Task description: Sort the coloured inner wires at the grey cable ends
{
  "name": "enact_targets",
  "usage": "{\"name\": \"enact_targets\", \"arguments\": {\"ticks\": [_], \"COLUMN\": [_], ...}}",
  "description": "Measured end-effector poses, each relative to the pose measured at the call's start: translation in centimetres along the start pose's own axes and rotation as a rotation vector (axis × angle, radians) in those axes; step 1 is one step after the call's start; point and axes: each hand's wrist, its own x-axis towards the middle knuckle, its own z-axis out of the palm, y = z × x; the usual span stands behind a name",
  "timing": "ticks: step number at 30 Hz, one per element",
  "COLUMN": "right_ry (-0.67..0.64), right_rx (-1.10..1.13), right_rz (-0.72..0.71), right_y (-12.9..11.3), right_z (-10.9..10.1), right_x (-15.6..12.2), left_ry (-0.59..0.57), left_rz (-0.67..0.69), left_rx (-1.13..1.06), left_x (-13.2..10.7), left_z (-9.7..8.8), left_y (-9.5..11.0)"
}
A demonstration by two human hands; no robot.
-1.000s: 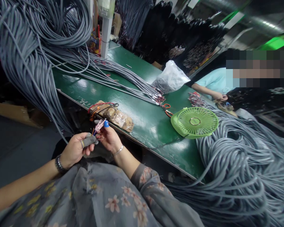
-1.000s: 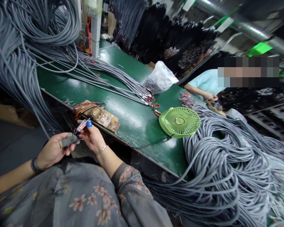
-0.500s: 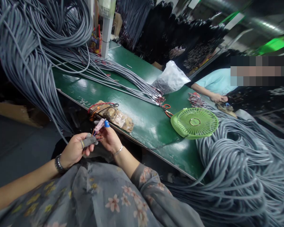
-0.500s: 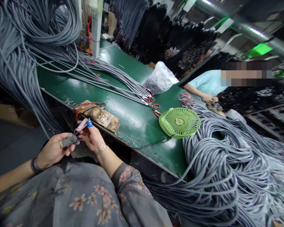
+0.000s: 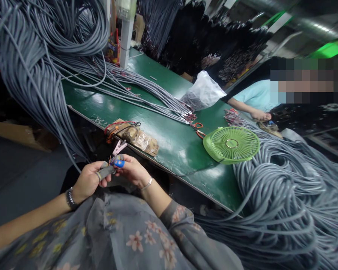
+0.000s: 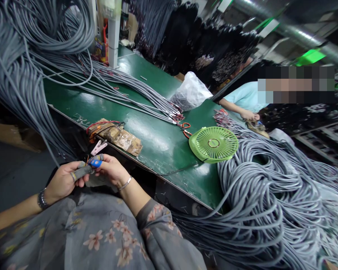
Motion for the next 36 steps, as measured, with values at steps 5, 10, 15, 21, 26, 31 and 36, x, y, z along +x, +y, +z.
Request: {"name": "enact_targets", "arguments": {"ticks": [5,10,15,21,26,31,36], "right_ry": [0.110,0.134,0.150,0.219,0.182,0.209,0.208], "right_rx": [-0.054,-0.057,-0.060,-0.067,-0.063,0.065,0.129], "right_rz": [-0.085,-0.084,-0.101,-0.092,-0.095,-0.050,-0.068], "right_y": [0.3,0.5,0.5,0.7,1.1,0.3,-1.0], "right_z": [0.7,1.2,1.5,1.5,1.1,0.4,0.8], "right_x": [0.0,0.0,0.0,-0.1,-0.1,0.9,2.5], "left_ry": [0.005,0.012,0.012,0.080,0.137,0.180,0.154], "left_rz": [0.009,-0.003,-0.012,-0.019,-0.041,-0.068,-0.062], "left_rx": [0.028,0.029,0.018,-0.034,-0.129,-0.224,-0.256], "left_x": [0.0,-0.2,-0.3,-0.2,-0.4,-0.4,-0.2], "left_z": [0.0,0.2,0.2,0.1,0.4,0.6,1.4], "left_y": [-0.1,0.2,0.0,-0.4,0.2,1.2,1.9]}}
